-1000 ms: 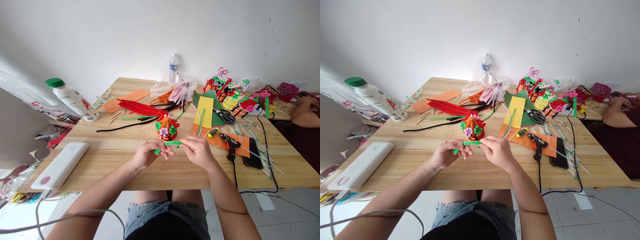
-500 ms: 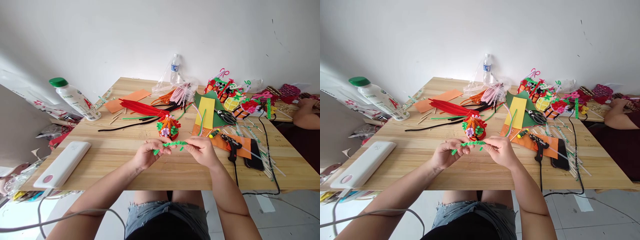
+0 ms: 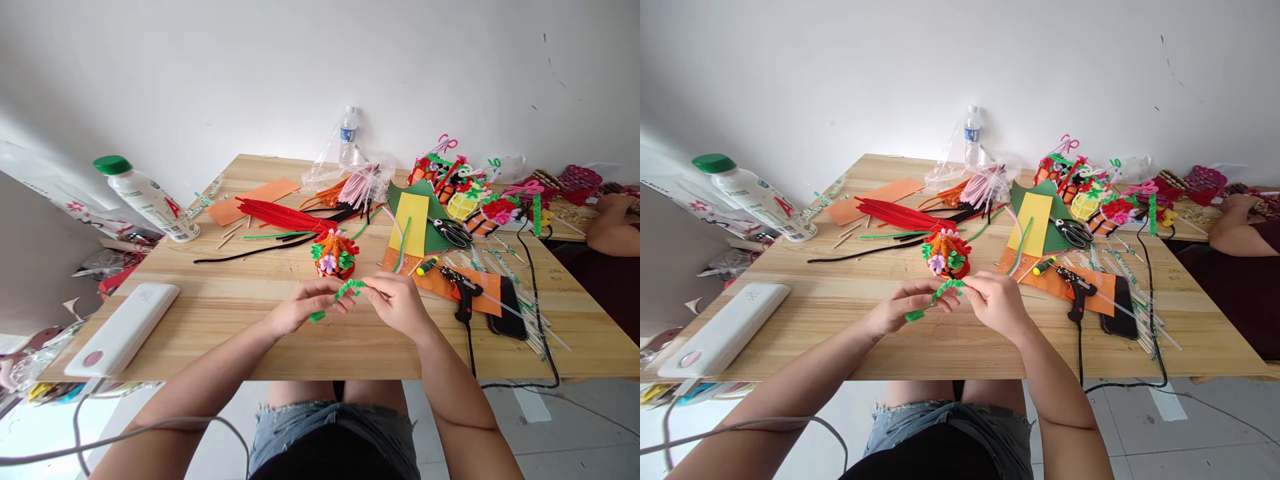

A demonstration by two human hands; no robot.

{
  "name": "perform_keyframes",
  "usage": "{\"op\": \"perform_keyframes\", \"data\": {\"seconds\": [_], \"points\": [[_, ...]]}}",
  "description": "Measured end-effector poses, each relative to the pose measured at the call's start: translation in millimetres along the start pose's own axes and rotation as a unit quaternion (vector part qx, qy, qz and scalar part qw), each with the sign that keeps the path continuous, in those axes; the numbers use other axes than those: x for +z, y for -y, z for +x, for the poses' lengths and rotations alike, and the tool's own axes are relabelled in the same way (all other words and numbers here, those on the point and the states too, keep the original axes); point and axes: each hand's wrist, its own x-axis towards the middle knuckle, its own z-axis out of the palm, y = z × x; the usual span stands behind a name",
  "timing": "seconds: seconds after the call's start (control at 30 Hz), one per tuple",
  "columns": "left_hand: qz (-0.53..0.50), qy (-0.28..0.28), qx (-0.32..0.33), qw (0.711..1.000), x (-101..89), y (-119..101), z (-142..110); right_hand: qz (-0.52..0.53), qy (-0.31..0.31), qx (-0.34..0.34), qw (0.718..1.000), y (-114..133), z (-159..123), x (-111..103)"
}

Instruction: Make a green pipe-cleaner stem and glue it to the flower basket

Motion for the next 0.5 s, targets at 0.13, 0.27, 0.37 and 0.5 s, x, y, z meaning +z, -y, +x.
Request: {"op": "perform_keyframes", "data": {"seconds": [0.13,0.27,0.37,0.5], "points": [[0.015,-0.053,-0.009,0.998,-4.0,6,1,-0.041,0.022,-0.007,0.999,0,-1,4],[-0.027,-0.057,-0.011,0.998,-2.7,11,1,0.037,0.014,0.011,0.999,2,0,8],[-0.058,-0.031,0.025,0.998,0.8,11,1,0.117,0.006,0.033,0.993,6,2,10],[-0.103,-0.008,0.063,0.993,5.6,11,0,0.155,0.003,0.049,0.987,10,4,10]]}}
